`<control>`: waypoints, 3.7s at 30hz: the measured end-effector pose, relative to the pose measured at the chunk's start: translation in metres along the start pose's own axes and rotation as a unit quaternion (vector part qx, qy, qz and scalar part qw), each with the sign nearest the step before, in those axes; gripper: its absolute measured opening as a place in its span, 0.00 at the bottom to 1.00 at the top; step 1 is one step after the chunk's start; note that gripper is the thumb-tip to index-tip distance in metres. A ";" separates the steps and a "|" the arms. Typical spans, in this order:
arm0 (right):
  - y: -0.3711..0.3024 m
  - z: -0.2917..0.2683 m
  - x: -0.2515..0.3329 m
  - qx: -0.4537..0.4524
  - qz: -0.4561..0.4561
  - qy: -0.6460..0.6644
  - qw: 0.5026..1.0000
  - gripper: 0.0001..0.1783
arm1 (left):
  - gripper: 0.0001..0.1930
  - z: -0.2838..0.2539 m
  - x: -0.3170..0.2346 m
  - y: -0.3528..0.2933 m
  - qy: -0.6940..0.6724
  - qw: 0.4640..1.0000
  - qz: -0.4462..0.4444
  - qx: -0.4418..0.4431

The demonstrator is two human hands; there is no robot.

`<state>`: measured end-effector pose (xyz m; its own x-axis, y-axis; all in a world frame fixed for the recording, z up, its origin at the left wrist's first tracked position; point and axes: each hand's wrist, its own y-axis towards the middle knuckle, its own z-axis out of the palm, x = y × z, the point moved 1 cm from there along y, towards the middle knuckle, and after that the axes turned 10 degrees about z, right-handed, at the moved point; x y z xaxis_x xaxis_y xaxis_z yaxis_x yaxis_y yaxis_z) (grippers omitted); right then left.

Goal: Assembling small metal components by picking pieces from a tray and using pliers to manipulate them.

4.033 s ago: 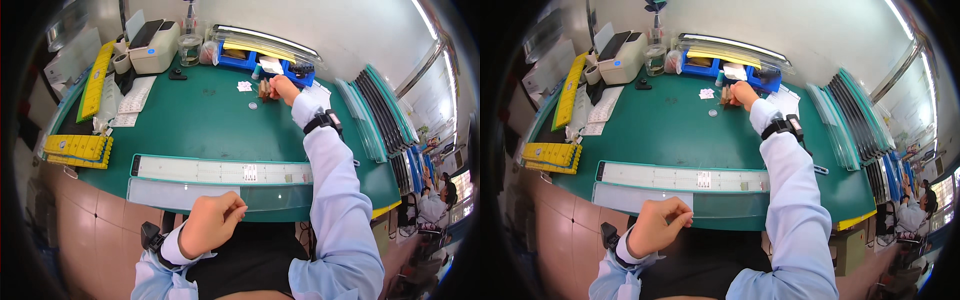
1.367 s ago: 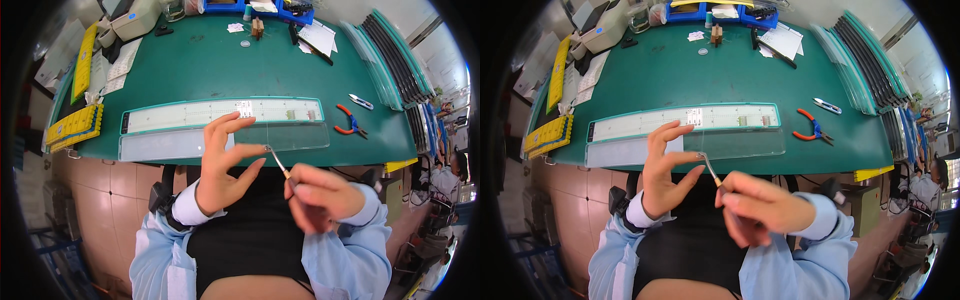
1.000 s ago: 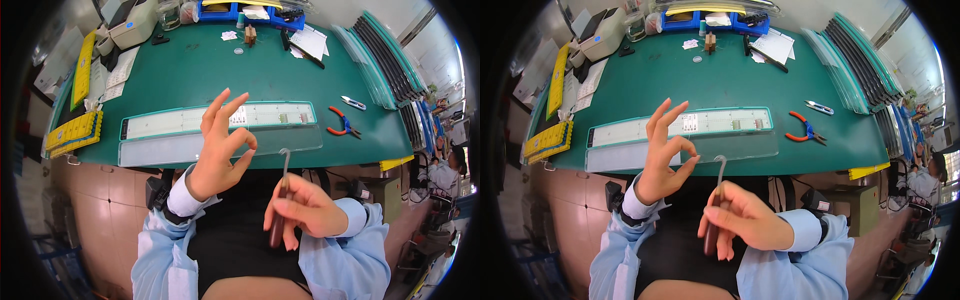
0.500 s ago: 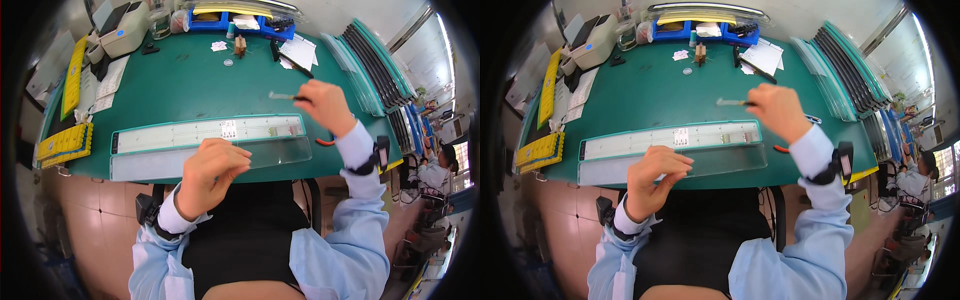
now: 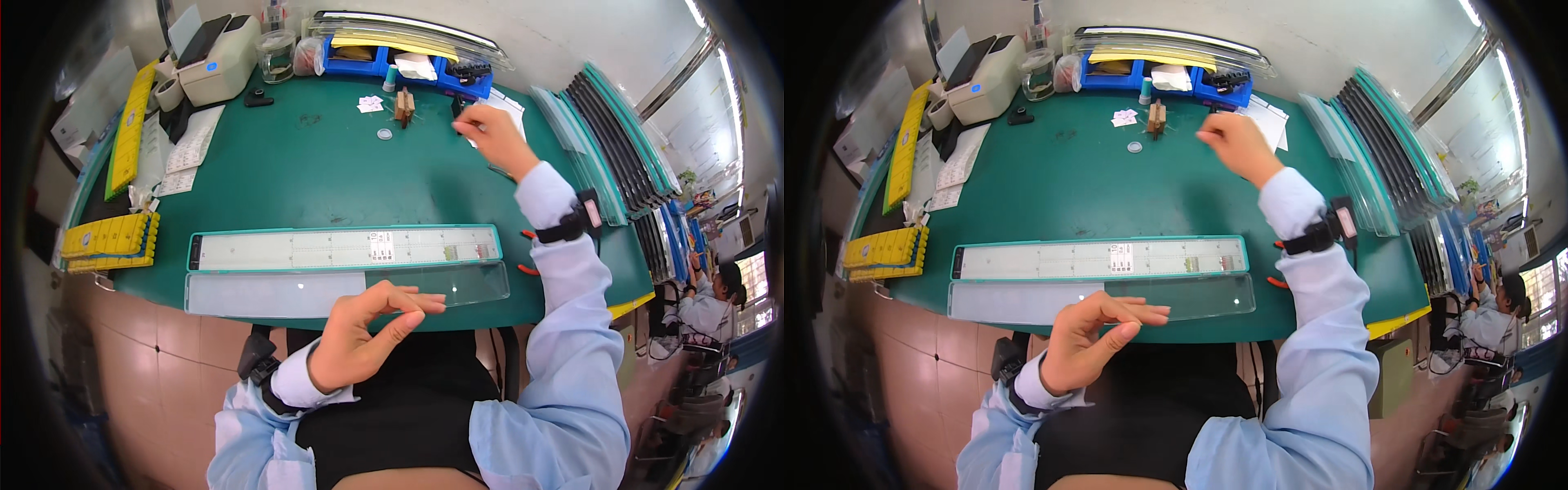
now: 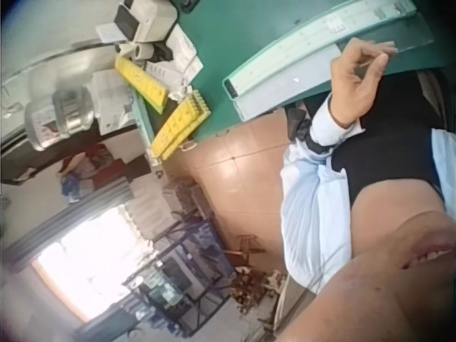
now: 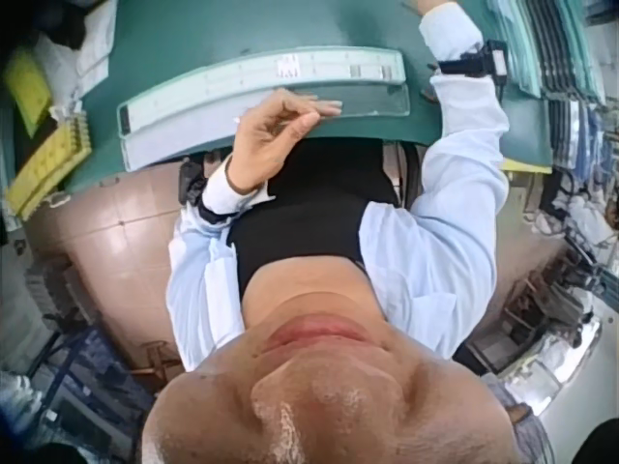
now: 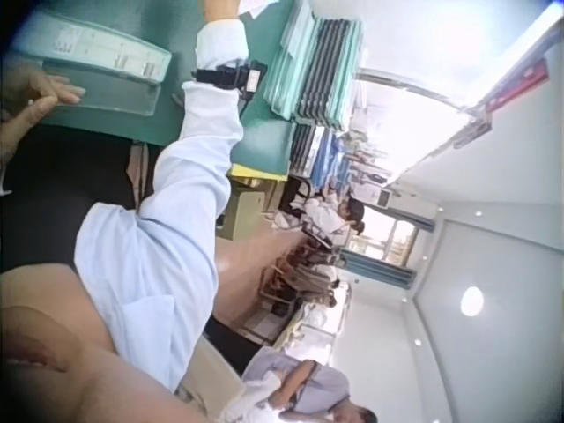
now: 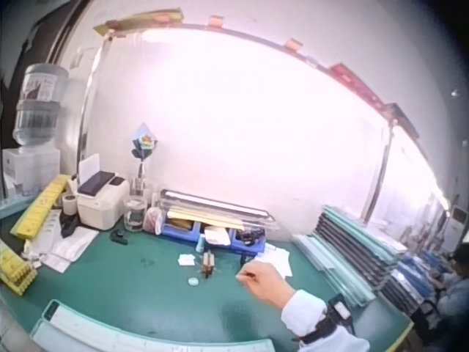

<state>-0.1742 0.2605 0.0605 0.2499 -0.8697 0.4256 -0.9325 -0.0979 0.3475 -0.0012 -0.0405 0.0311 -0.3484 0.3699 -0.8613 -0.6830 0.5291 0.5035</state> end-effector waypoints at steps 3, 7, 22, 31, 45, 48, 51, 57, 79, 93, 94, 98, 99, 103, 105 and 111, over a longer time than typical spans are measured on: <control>0.022 0.038 0.013 -0.080 -0.174 -0.034 0.981 0.07 | 0.05 0.008 0.006 -0.004 -0.110 0.992 -0.066 -0.012; 0.034 0.061 0.007 -0.125 -0.306 -0.093 0.939 0.06 | 0.05 0.011 0.011 -0.004 -0.141 0.984 -0.113 -0.015; 0.060 -0.019 0.045 -0.237 -0.135 -0.160 0.949 0.06 | 0.02 -0.027 -0.037 0.008 0.079 0.979 0.178 -0.067; 0.017 0.020 0.046 0.347 0.002 -0.297 0.890 0.09 | 0.08 -0.041 -0.042 -0.032 0.362 0.896 0.177 -0.187; -0.144 0.038 0.222 -0.155 -0.247 -0.024 0.956 0.11 | 0.09 -0.019 -0.005 -0.043 -0.363 0.876 -0.009 -0.319; -0.143 0.048 0.223 -0.205 -0.280 -0.017 0.938 0.12 | 0.08 -0.022 -0.006 -0.048 -0.379 0.867 0.003 -0.322; -0.138 0.047 0.226 -0.190 -0.313 -0.013 0.931 0.14 | 0.08 -0.035 -0.018 -0.052 -0.108 0.944 -0.040 -0.310; -0.116 0.031 0.225 0.041 -0.180 -0.066 0.981 0.06 | 0.21 -0.126 -0.028 -0.091 0.748 0.589 -0.031 -0.304; -0.084 0.154 0.274 -0.008 -0.315 0.030 0.949 0.06 | 0.11 -0.099 -0.009 -0.111 0.541 0.744 0.021 -0.392; -0.081 0.158 0.274 0.006 -0.321 0.035 0.946 0.06 | 0.11 -0.102 -0.007 -0.109 0.579 0.723 0.054 -0.374; -0.081 0.158 0.274 0.009 -0.320 0.032 0.947 0.06 | 0.11 -0.102 -0.007 -0.109 0.576 0.724 0.052 -0.376; -0.082 0.158 0.275 0.016 -0.320 0.038 0.947 0.07 | 0.11 -0.103 -0.007 -0.110 0.574 0.725 0.049 -0.377; -0.082 0.158 0.276 0.019 -0.325 0.038 0.945 0.07 | 0.11 -0.103 -0.008 -0.111 0.574 0.726 0.048 -0.376; -0.083 0.159 0.274 0.021 -0.356 0.035 0.934 0.07 | 0.11 -0.102 -0.009 -0.112 0.576 0.730 0.029 -0.367; -0.084 0.159 0.273 0.018 -0.359 0.042 0.932 0.07 | 0.12 -0.100 -0.014 -0.111 0.573 0.738 0.013 -0.357; -0.083 0.155 0.267 0.014 -0.319 0.072 0.945 0.04 | 0.19 -0.098 -0.024 -0.097 0.688 0.686 -0.053 -0.230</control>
<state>-0.0701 -0.0388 0.0155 0.7947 -0.5549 0.2460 -0.5859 -0.5952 0.5499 0.0105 -0.1760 -0.0043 -0.3408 -0.8908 -0.3006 -0.7721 0.0827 0.6302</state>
